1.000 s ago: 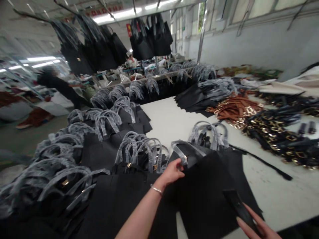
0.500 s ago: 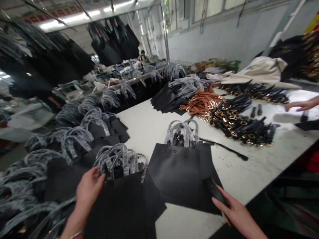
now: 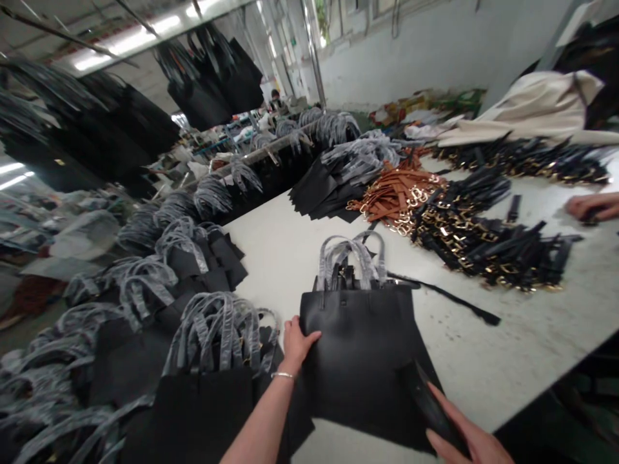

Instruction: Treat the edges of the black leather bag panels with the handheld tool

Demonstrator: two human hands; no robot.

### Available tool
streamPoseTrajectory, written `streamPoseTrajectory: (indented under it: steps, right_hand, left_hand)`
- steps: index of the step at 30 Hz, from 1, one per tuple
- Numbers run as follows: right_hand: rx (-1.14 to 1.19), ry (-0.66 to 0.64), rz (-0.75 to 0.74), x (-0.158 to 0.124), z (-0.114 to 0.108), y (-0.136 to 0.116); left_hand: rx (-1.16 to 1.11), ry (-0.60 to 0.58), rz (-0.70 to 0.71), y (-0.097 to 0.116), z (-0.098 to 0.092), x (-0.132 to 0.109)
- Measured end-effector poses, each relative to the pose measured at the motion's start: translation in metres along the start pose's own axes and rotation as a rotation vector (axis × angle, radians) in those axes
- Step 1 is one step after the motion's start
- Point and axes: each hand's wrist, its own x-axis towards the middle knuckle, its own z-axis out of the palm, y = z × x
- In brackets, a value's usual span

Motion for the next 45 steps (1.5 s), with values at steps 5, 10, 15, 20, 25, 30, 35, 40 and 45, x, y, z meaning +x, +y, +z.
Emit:
streamPoseTrajectory:
  steps: [5,10,15,20,25,30,35,40,45]
  right_hand:
    - [-0.093,-0.069,0.046,0.015,-0.003,-0.035]
    - [-0.169,-0.181,0.049,0.042,0.007,-0.070]
    - [-0.140,-0.252,0.033,0.078,0.019,-0.082]
    - [-0.086,-0.230,0.104,0.111,0.037,-0.102]
    - [-0.109,-0.181,0.108,0.114,0.049,-0.121]
    - [-0.096,-0.186,0.166,0.099,0.051,-0.121]
    - [-0.156,-0.063,0.084,0.114,0.070,-0.131]
    - [-0.161,-0.191,0.075,0.090,0.070,-0.133]
    - [-0.129,-0.295,0.212,0.064,0.081,-0.125]
  left_hand:
    - [-0.037,-0.138,-0.011,0.014,0.015,-0.077]
    - [0.022,-0.248,0.077,0.020,0.017,-0.140]
    - [-0.067,-0.186,0.506,0.027,0.027,-0.146]
    - [-0.108,-0.177,0.615,0.026,0.047,-0.137]
    - [-0.143,-0.154,0.634,0.020,0.053,-0.136]
    - [-0.212,-0.174,0.656,0.017,0.052,-0.135]
    - [-0.240,-0.183,0.684,0.014,0.051,-0.133]
    - [-0.226,-0.196,0.807,0.006,0.059,-0.137]
    - [-0.162,-0.123,0.890,0.004,0.066,-0.139]
